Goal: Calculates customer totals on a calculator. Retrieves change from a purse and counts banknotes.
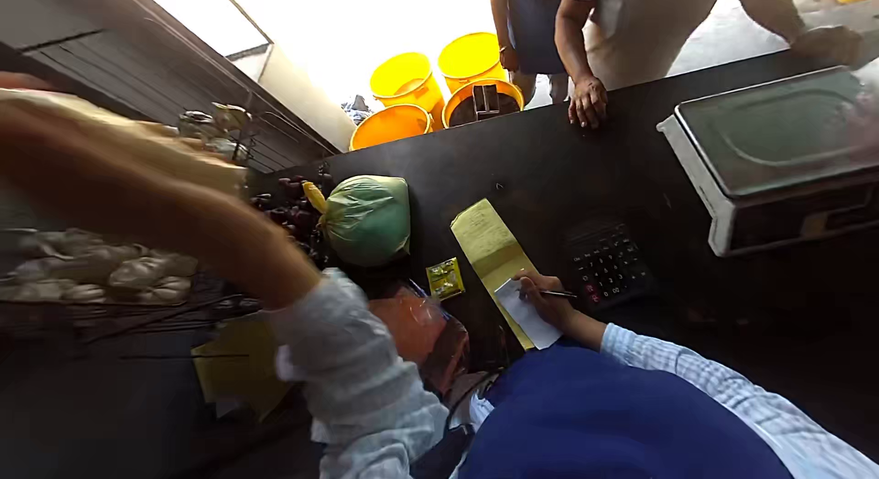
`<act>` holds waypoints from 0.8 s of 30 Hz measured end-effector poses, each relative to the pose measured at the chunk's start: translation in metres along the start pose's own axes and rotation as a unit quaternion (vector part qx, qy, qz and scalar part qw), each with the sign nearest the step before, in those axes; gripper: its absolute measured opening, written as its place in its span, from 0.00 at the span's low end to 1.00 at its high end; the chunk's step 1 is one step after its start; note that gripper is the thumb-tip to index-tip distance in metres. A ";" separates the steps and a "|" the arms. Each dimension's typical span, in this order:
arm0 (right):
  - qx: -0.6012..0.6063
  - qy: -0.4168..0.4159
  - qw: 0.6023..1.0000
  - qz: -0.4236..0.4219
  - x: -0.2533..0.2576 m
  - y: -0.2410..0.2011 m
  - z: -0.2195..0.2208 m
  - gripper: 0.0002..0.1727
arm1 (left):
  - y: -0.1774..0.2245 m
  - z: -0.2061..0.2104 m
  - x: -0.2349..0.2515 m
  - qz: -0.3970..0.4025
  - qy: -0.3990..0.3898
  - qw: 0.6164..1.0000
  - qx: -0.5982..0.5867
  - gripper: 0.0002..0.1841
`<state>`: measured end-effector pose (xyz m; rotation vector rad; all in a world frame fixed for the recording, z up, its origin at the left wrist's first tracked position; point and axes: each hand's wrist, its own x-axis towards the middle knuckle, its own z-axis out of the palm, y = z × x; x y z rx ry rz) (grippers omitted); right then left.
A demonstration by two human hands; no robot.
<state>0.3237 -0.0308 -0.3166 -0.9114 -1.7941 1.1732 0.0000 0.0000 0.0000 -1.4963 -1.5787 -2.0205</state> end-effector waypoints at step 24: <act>-0.354 0.138 0.925 0.014 -0.098 0.002 -0.176 0.20 | -0.012 0.055 -0.399 -0.101 -0.390 0.878 0.257 0.23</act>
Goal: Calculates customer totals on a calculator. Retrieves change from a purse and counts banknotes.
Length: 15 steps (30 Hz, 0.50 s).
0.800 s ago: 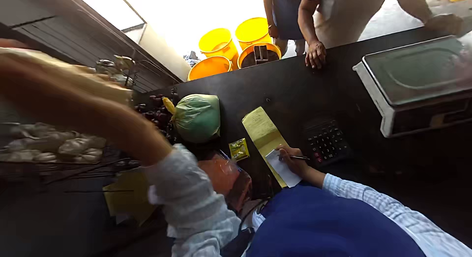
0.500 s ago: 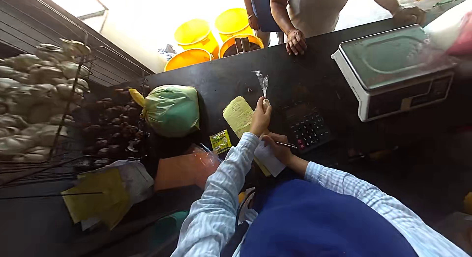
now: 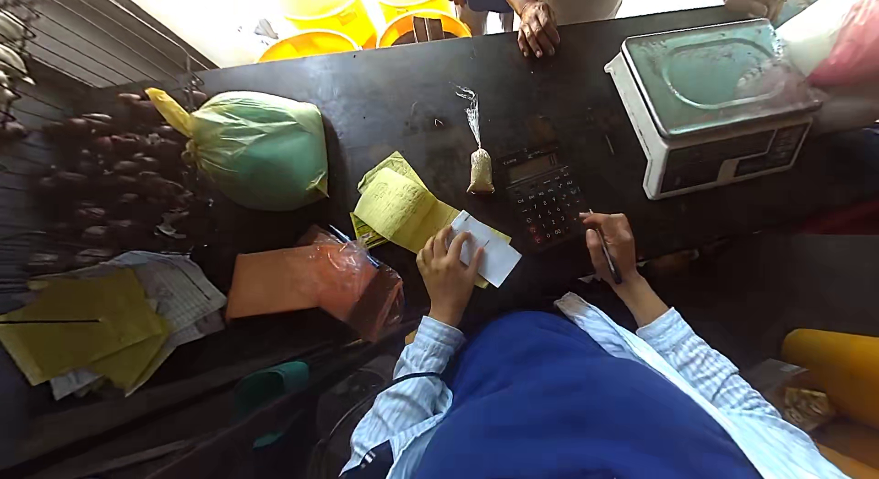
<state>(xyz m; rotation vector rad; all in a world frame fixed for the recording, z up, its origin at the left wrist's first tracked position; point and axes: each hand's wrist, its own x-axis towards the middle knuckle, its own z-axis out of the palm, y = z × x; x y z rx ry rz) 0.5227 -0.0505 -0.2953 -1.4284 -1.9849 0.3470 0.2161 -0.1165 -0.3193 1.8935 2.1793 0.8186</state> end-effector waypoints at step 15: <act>0.017 -0.104 0.993 -0.054 -0.005 -0.037 0.018 0.17 | -0.007 0.008 -0.006 0.003 0.045 0.999 0.004 0.18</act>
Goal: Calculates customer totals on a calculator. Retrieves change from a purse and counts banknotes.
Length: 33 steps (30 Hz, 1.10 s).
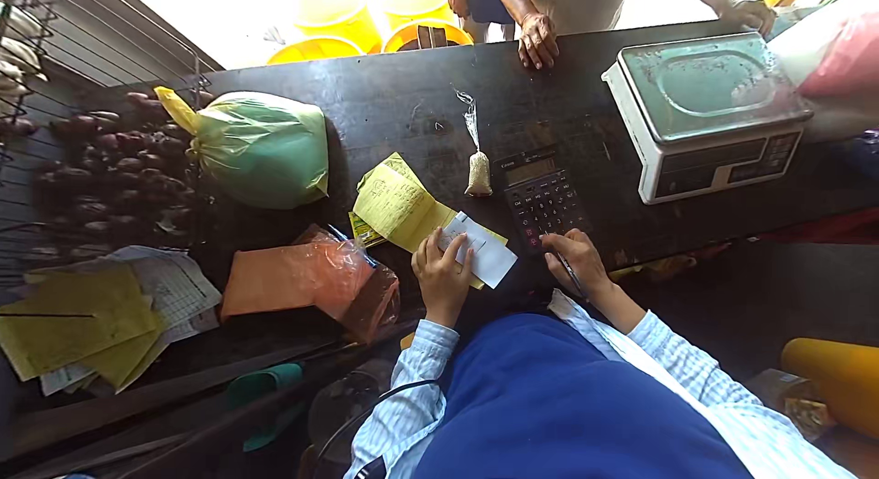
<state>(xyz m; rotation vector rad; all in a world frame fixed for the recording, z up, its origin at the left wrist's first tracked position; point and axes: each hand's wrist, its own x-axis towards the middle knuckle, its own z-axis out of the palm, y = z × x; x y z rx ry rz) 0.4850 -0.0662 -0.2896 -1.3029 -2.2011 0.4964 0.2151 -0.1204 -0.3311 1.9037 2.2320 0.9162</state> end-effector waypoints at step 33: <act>0.059 -0.165 0.983 -0.046 0.050 -0.067 0.047 0.16 | -0.019 -0.020 -0.008 -0.105 0.022 0.993 -0.043 0.19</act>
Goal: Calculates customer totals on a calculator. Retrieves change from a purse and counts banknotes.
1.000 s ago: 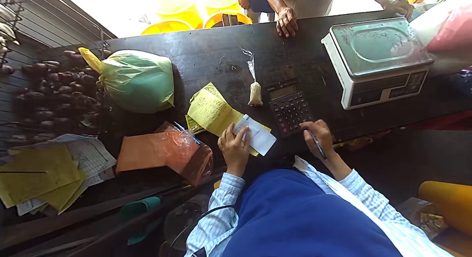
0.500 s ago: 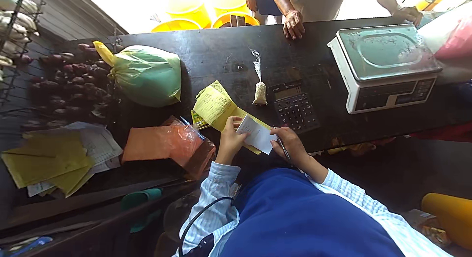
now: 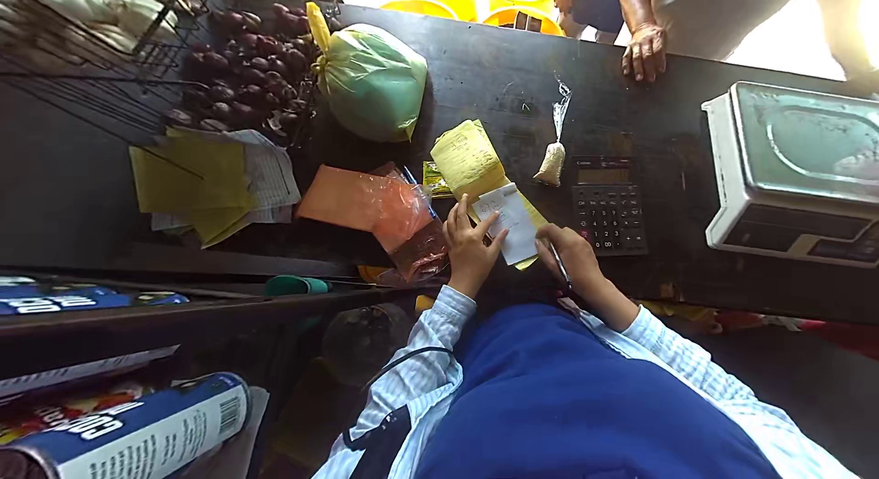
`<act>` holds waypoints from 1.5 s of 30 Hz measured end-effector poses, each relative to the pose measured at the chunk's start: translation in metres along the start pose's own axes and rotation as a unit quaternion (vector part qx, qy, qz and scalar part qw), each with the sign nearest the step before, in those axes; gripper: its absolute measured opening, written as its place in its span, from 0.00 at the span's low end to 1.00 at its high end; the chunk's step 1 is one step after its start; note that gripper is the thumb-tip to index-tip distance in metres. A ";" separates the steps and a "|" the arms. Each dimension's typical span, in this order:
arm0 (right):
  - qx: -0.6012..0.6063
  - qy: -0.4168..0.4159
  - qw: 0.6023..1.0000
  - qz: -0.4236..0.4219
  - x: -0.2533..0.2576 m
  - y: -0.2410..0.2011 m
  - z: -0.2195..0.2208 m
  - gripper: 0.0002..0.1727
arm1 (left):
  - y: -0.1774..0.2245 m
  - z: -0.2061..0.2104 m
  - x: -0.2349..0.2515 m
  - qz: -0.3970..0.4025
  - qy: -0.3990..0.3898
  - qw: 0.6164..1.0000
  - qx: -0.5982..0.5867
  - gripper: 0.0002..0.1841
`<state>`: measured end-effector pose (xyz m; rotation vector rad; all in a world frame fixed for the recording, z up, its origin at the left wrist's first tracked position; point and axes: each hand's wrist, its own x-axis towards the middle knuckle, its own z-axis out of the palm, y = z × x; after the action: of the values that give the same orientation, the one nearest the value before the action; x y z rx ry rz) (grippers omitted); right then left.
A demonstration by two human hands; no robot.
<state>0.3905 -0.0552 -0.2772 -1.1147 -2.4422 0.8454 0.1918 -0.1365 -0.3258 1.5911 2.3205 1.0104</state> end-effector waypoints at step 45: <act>0.214 0.179 0.960 0.014 0.081 -0.013 0.066 0.19 | 0.013 -0.008 0.004 -0.039 -0.028 0.997 0.057 0.27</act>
<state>0.2968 -0.0250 -0.3162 -1.0310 -1.8402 1.0183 0.1963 -0.1340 -0.3109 1.5327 2.4220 0.8191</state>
